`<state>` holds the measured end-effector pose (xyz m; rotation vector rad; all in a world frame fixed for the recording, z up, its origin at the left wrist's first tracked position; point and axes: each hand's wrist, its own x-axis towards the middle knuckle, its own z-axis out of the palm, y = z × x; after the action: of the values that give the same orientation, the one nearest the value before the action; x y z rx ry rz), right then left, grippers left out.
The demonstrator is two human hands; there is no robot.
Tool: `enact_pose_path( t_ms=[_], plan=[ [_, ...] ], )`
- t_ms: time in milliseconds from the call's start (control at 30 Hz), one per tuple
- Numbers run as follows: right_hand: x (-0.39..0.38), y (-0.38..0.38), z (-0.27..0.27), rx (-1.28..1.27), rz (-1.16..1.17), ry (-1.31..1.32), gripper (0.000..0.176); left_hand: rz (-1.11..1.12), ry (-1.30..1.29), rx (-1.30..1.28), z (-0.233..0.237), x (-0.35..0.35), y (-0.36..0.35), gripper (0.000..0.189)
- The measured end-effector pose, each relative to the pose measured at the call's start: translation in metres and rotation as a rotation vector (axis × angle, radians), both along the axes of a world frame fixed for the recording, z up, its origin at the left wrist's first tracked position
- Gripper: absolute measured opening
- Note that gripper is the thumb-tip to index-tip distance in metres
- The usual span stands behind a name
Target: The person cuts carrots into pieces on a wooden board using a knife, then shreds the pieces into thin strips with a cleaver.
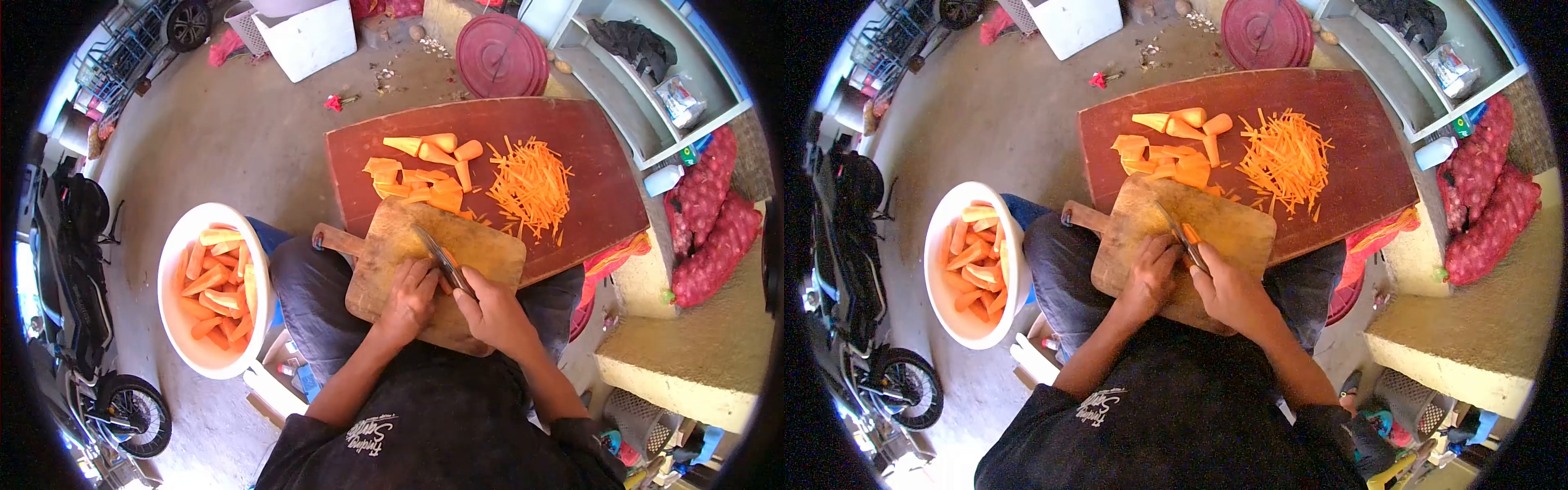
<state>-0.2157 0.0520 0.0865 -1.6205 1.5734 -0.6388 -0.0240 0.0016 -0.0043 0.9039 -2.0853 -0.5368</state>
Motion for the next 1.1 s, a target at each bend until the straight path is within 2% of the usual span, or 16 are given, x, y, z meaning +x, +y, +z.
enact_pose_path(
  t_ms=[133, 233, 333, 533, 633, 833, 1033, 1100],
  plan=[
    [-0.006, 0.020, 0.015, -0.024, -0.003, -0.036, 0.024, 0.011, -0.012, 0.050, 0.000, 0.002, 0.003, 0.043],
    [-0.004, 0.030, 0.010, 0.046, 0.000, 0.083, 0.024, 0.010, -0.010, 0.043, 0.002, 0.002, 0.002, 0.044],
    [0.002, 0.016, -0.006, -0.081, 0.025, 0.081, 0.025, 0.004, -0.001, 0.032, -0.002, 0.001, 0.002, 0.044],
    [0.001, 0.018, 0.012, -0.085, 0.017, 0.017, 0.023, -0.011, -0.030, 0.048, 0.003, 0.004, 0.003, 0.048],
    [-0.001, 0.030, 0.010, -0.044, 0.009, 0.071, 0.023, -0.015, -0.029, 0.019, -0.005, 0.003, 0.002, 0.051],
    [0.008, 0.001, -0.003, -0.032, -0.005, 0.053, 0.024, -0.042, -0.048, 0.003, -0.007, 0.005, -0.001, 0.057],
    [0.000, 0.028, 0.011, -0.052, -0.018, -0.012, 0.026, 0.026, -0.088, -0.037, -0.002, 0.004, 0.003, 0.053],
    [0.002, 0.030, 0.001, -0.069, -0.026, -0.010, 0.024, 0.031, -0.084, -0.035, -0.005, 0.004, 0.003, 0.050]
  ],
)
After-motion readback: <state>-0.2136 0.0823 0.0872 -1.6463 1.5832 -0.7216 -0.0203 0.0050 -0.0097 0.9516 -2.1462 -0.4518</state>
